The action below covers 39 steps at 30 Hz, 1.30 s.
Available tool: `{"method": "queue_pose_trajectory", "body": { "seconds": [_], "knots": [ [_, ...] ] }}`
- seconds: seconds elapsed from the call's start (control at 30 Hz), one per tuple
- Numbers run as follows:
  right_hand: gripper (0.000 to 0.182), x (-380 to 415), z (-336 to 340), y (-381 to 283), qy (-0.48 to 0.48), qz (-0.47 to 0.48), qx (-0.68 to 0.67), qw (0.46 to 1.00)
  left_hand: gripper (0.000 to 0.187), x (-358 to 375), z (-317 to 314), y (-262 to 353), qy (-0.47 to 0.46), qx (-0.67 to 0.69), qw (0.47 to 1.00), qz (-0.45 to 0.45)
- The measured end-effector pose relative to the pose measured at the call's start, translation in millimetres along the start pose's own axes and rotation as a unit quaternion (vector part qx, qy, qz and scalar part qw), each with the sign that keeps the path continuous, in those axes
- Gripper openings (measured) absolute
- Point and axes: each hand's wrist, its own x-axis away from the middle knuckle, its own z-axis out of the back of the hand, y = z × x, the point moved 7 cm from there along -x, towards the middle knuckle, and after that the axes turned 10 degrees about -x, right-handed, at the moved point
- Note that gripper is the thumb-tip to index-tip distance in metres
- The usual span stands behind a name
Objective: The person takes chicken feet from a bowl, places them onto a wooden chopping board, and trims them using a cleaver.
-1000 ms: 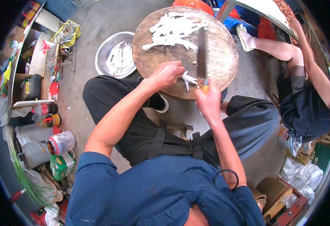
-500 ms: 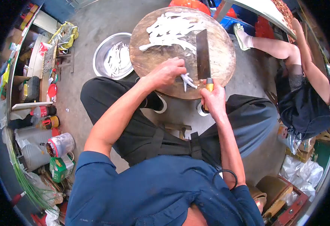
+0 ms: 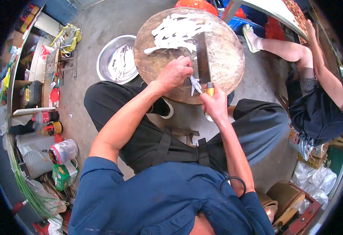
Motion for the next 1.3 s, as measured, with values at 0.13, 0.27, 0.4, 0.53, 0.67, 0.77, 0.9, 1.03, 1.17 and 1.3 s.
{"method": "queue_pose_trajectory", "body": {
  "seconds": [0.13,0.27,0.4,0.53,0.67,0.77,0.9,1.03,1.17,1.3],
  "knots": [
    [0.023,6.2,6.4,-23.0,0.047,0.060,-0.033,0.997,0.007,1.3,2.5,1.9,0.020,0.006,1.000,-0.003],
    [0.020,2.8,3.4,-24.6,0.059,0.137,0.049,0.988,0.006,1.3,-0.2,0.4,0.017,0.019,1.000,0.003],
    [0.020,-4.5,-7.3,4.1,0.002,0.002,0.063,0.998,0.007,1.8,0.6,-0.7,0.006,0.010,1.000,-0.002],
    [0.021,-4.2,-4.4,0.3,0.010,0.006,0.045,0.999,0.007,2.6,0.6,0.2,-0.007,-0.009,1.000,0.006],
    [0.024,-3.0,12.6,-8.1,-0.002,-0.057,-0.033,0.998,0.007,5.0,1.1,-1.3,0.004,0.009,1.000,-0.010],
    [0.024,-3.0,27.2,-9.0,0.043,-0.026,-0.003,0.999,0.010,1.9,-5.6,2.3,-0.017,0.006,1.000,-0.023],
    [0.023,-1.1,32.3,2.2,0.065,-0.030,-0.075,0.995,0.012,4.1,-11.3,-5.5,-0.098,-0.015,0.995,0.002],
    [0.024,1.2,34.2,8.3,0.068,-0.011,-0.100,0.993,0.014,11.5,-14.4,-22.2,-0.148,0.062,0.982,0.099],
    [0.023,3.3,30.6,9.5,0.075,-0.008,-0.110,0.991,0.018,17.2,-5.2,-31.8,-0.111,0.052,0.975,0.183],
    [0.022,7.6,24.1,8.5,0.061,-0.011,-0.104,0.993,0.018,14.4,-6.9,-27.3,-0.124,0.074,0.978,0.153]
  ]
}}
